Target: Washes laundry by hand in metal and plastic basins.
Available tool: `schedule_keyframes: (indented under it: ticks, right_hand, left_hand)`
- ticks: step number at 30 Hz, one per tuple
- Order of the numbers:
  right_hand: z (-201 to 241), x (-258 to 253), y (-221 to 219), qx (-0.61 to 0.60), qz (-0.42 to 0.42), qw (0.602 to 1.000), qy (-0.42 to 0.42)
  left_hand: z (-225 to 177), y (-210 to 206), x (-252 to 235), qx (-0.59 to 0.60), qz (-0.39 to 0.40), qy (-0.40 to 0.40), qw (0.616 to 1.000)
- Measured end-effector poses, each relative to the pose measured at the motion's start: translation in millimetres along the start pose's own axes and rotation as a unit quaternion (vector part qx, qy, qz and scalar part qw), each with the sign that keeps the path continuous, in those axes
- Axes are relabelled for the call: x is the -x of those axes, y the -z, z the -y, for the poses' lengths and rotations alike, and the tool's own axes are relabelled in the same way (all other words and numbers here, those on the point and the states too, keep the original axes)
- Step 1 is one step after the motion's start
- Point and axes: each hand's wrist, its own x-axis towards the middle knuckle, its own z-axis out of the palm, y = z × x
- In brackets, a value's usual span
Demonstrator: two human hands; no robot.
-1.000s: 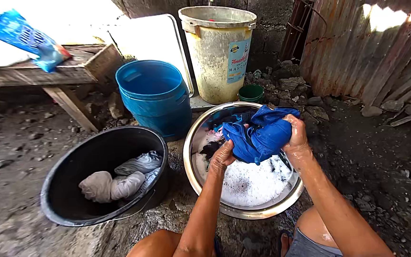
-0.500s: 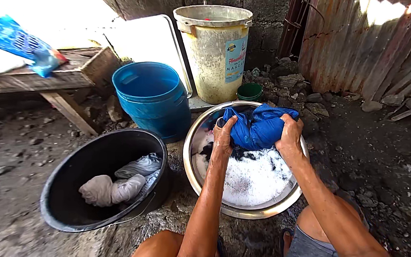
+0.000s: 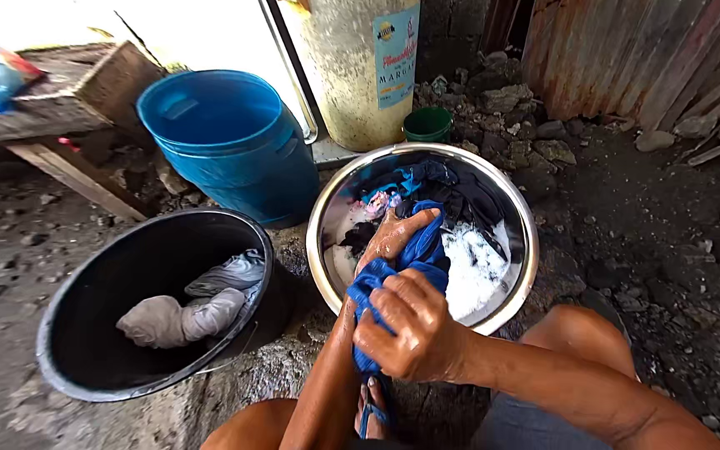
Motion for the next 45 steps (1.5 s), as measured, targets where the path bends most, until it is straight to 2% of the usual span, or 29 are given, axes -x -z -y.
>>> schedule_keyframes:
  ticks: [3,6,8,11,14,16,22,26,28,33,35,40,45]
  right_hand:
    - [18.7,43.0,-14.3,0.025,0.046,0.998,0.044]
    - [22.7,74.3,-28.8,-0.002,0.071,0.995,0.067]
    - [22.2,84.9,-37.9,-0.020,0.079,0.994,0.075]
    - [25.0,98.4,-53.4,-0.055,0.096,0.991,0.075]
    - [36.5,121.2,-68.7,-0.118,0.168,0.975,0.090]
    - [39.8,126.3,-76.3,-0.137,0.211,0.964,0.090]
    - [42.5,115.7,-90.5,-0.081,0.258,0.961,0.056]
    - [39.9,104.5,-91.3,-0.170,0.315,0.934,-0.010]
    - [37.8,99.8,-88.3,-0.213,0.367,0.905,-0.039]
    - [38.1,105.2,-92.8,-0.221,0.355,0.907,-0.046]
    - [36.2,99.7,-88.9,-0.239,0.394,0.885,-0.059]
    - [31.1,77.9,-76.7,-0.279,0.519,0.800,-0.109]
    - [31.4,71.8,-85.6,-0.259,0.560,0.775,-0.139]
  left_hand:
    - [8.3,-10.4,20.4,-0.022,0.096,-0.023,0.995]
    - [55.3,-4.1,8.7,0.017,0.175,-0.068,0.982]
    - [61.7,-4.0,2.8,0.009,0.166,-0.036,0.985]
    - [79.5,-2.5,5.8,-0.095,0.130,0.002,0.987]
    - [90.8,-12.2,13.5,-0.257,0.123,0.048,0.957]
    - [99.6,-15.8,15.6,-0.315,0.116,0.059,0.940]
    - [106.5,-26.3,8.6,-0.355,0.093,0.064,0.928]
    - [107.9,-34.3,6.1,-0.387,0.091,0.071,0.915]
    - [107.5,-38.7,4.8,-0.401,0.094,0.074,0.908]
    - [104.0,-47.7,3.5,-0.418,0.106,0.090,0.898]
    - [101.1,-49.1,3.0,-0.423,0.110,0.101,0.894]
    - [92.3,-53.8,-0.1,-0.440,0.140,0.141,0.876]
    - [92.3,-56.7,1.0,-0.440,0.134,0.139,0.877]
